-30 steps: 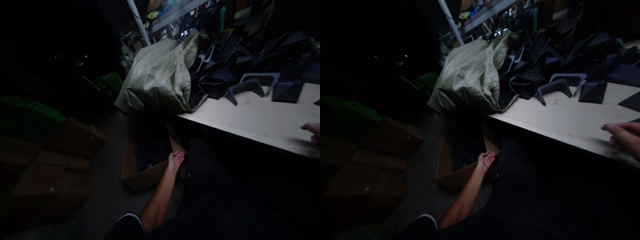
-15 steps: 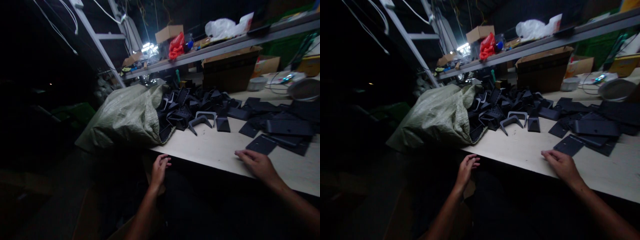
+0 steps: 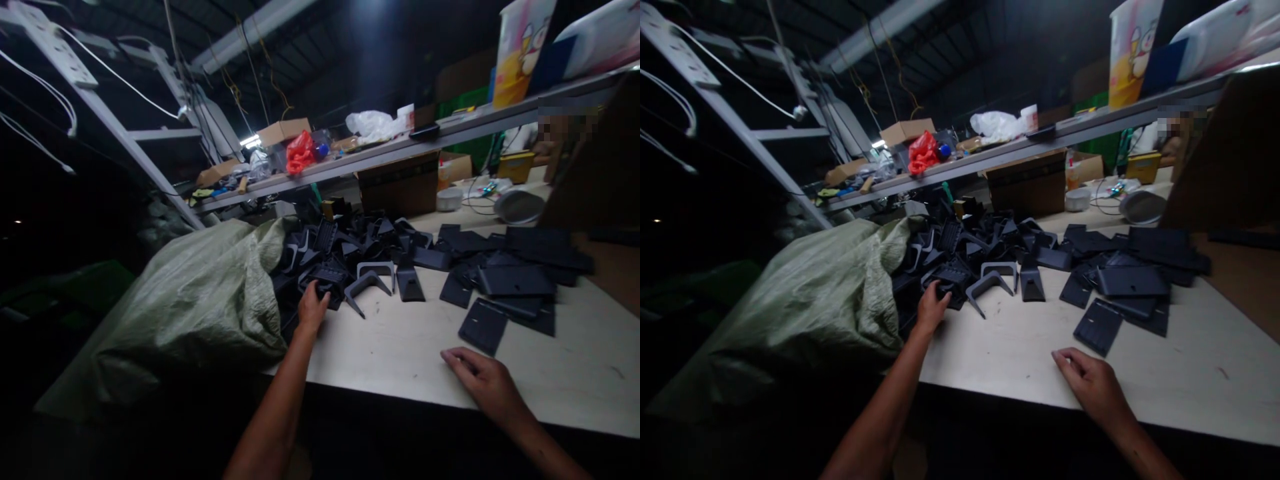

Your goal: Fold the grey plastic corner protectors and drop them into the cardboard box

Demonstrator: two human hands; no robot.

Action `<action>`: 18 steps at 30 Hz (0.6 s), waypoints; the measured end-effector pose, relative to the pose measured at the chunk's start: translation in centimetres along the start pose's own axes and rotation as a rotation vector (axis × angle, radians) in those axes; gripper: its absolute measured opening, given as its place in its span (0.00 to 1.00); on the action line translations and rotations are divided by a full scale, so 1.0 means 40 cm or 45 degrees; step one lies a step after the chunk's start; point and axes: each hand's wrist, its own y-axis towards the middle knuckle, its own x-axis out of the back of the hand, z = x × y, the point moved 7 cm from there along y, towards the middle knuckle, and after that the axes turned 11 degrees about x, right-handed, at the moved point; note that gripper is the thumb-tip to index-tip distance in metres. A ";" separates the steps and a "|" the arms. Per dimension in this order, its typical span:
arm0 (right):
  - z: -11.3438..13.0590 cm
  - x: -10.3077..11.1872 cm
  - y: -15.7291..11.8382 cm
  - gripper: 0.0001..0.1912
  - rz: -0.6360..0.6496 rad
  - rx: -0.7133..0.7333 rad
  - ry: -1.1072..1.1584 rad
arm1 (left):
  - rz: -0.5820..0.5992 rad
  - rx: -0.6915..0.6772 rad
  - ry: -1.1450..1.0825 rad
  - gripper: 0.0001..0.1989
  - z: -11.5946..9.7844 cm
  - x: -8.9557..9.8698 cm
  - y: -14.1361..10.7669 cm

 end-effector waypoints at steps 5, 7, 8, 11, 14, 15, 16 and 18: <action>0.013 -0.002 0.000 0.24 -0.018 -0.012 0.016 | -0.008 -0.139 0.247 0.15 0.020 -0.075 -0.014; 0.021 0.000 0.003 0.24 -0.025 -0.007 0.031 | -0.006 -0.188 0.335 0.14 0.026 -0.068 -0.023; 0.025 0.001 0.005 0.23 -0.031 -0.005 0.038 | 0.002 -0.211 0.375 0.13 0.028 -0.058 -0.025; 0.036 0.005 0.011 0.23 -0.047 -0.012 0.057 | 0.023 -0.263 0.470 0.13 0.036 -0.016 -0.023; 0.047 0.007 0.017 0.23 -0.049 -0.030 0.078 | 0.026 -0.289 0.519 0.14 0.051 0.017 -0.023; 0.050 0.008 0.019 0.24 -0.054 -0.040 0.084 | 0.031 -0.294 0.525 0.15 0.057 0.022 -0.025; 0.052 0.009 0.021 0.24 -0.062 -0.052 0.093 | 0.038 -0.298 0.526 0.15 0.064 0.025 -0.027; 0.055 0.012 0.023 0.25 -0.089 -0.078 0.124 | 0.053 -0.296 0.518 0.16 0.076 0.024 -0.031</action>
